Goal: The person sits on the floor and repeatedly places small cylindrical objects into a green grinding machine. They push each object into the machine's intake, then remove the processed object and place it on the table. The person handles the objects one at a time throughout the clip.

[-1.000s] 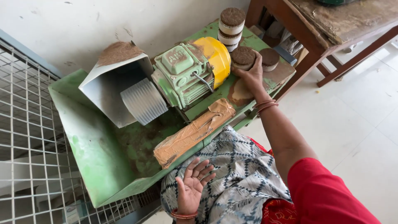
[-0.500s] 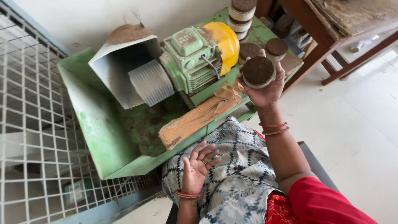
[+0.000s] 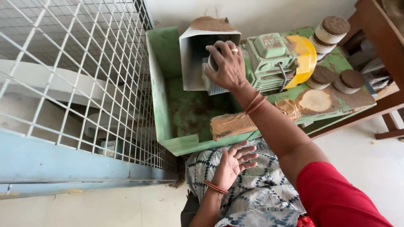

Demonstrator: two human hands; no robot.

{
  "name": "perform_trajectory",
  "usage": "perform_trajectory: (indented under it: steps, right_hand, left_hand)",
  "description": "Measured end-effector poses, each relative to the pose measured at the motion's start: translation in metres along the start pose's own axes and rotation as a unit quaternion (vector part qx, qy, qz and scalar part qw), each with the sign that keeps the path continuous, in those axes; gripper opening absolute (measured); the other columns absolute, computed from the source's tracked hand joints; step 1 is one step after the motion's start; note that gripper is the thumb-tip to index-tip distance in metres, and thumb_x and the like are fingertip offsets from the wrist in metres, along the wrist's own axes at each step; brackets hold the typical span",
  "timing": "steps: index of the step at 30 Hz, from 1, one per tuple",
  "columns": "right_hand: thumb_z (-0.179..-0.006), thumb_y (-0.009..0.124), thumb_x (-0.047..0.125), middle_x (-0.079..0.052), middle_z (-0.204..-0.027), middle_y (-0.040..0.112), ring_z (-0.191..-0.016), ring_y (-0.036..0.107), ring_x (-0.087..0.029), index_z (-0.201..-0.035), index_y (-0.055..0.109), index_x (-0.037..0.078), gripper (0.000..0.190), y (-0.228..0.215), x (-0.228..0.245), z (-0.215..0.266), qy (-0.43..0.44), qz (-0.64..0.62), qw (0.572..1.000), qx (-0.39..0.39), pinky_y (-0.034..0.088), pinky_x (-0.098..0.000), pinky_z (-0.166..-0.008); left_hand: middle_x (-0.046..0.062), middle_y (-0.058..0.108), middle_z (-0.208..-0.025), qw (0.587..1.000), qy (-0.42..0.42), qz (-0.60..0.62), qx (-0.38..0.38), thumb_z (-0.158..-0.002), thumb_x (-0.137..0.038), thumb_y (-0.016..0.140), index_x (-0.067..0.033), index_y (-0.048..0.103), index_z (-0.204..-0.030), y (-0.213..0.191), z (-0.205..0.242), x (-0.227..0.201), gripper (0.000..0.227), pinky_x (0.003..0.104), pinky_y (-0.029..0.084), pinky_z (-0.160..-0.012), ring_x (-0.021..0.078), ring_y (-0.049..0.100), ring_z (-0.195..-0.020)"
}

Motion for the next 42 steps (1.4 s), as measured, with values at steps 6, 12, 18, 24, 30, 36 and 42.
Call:
perform_trajectory:
  steps: [6, 12, 18, 24, 30, 36, 42]
  right_hand:
    - [-0.087, 0.079, 0.031, -0.008, -0.125, 0.057, -0.118, 0.053, -0.032, -0.129, 0.066, 0.012, 0.048, 0.003, 0.004, 0.007, 0.038, 0.015, 0.999, -0.005, 0.044, -0.0477, -0.101]
    - [-0.083, 0.079, 0.027, -0.011, -0.124, 0.056, -0.117, 0.053, -0.033, -0.13, 0.065, 0.007, 0.053, -0.017, 0.025, 0.061, -0.023, 0.024, 0.999, 0.032, 0.044, -0.048, -0.101]
    - [-0.089, 0.08, 0.03, -0.01, -0.127, 0.055, -0.121, 0.051, -0.033, -0.133, 0.064, 0.011, 0.051, 0.005, -0.011, -0.005, 0.005, 0.034, 0.998, -0.044, 0.042, -0.0476, -0.103]
    - [-0.085, 0.08, 0.031, -0.01, -0.122, 0.055, -0.116, 0.052, -0.034, -0.13, 0.065, 0.011, 0.052, -0.007, 0.005, 0.014, 0.022, 0.021, 0.999, -0.014, 0.043, -0.0473, -0.098]
    - [-0.083, 0.078, 0.027, -0.01, -0.125, 0.055, -0.114, 0.053, -0.034, -0.132, 0.064, 0.009, 0.054, -0.017, 0.019, 0.056, -0.031, 0.036, 0.999, 0.011, 0.044, -0.0487, -0.098]
    - [-0.086, 0.075, 0.033, -0.011, -0.131, 0.056, -0.123, 0.053, -0.036, -0.132, 0.062, 0.015, 0.051, 0.011, -0.017, 0.0, 0.041, 0.067, 0.991, -0.108, 0.046, -0.05, -0.106]
    - [-0.082, 0.074, 0.035, -0.011, -0.126, 0.056, -0.114, 0.054, -0.032, -0.129, 0.063, 0.012, 0.053, -0.011, 0.01, 0.04, 0.023, 0.045, 0.996, -0.076, 0.045, -0.046, -0.094]
  left_hand:
    - [0.019, 0.051, -0.152, 1.0, 0.0, 0.021, -0.001, -0.099, -0.076, 0.031, -0.0057, 0.037, -0.157, 0.0, 0.001, 0.001, 0.091, 0.05, 0.045, -0.115, 0.0315, 0.054, -0.137]
    - [0.02, 0.052, -0.151, 0.998, -0.006, 0.056, 0.007, -0.101, -0.074, 0.032, -0.0043, 0.036, -0.157, 0.0, 0.0, 0.001, 0.09, 0.05, 0.045, -0.115, 0.0328, 0.054, -0.136]
    - [0.019, 0.052, -0.152, 1.0, -0.015, 0.008, 0.005, -0.1, -0.076, 0.031, -0.0057, 0.038, -0.157, 0.003, 0.002, 0.002, 0.09, 0.05, 0.045, -0.115, 0.0313, 0.054, -0.136]
    - [0.018, 0.052, -0.152, 1.0, 0.004, 0.006, -0.003, -0.099, -0.075, 0.032, -0.0059, 0.039, -0.155, -0.003, 0.0, 0.001, 0.09, 0.05, 0.044, -0.116, 0.0314, 0.054, -0.137]
    - [0.019, 0.052, -0.151, 0.998, -0.031, 0.046, 0.009, -0.098, -0.077, 0.032, -0.0055, 0.037, -0.157, 0.003, 0.0, 0.004, 0.093, 0.05, 0.045, -0.115, 0.0322, 0.054, -0.137]
    - [0.021, 0.05, -0.152, 0.998, -0.031, 0.035, 0.03, -0.097, -0.075, 0.038, -0.0035, 0.035, -0.157, -0.01, 0.0, 0.024, 0.094, 0.051, 0.043, -0.114, 0.0339, 0.053, -0.136]
    - [0.025, 0.044, -0.155, 0.997, -0.039, 0.055, 0.041, -0.089, -0.082, 0.034, -0.0043, 0.028, -0.159, -0.086, -0.008, 0.067, 0.104, 0.059, 0.04, -0.114, 0.0416, 0.048, -0.139]
Point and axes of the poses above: each hand's wrist, its own z-axis away from the middle knuckle, its own y-axis out of the palm, x = y × z, the point moved 5 cm from there along -z, towards the middle knuckle
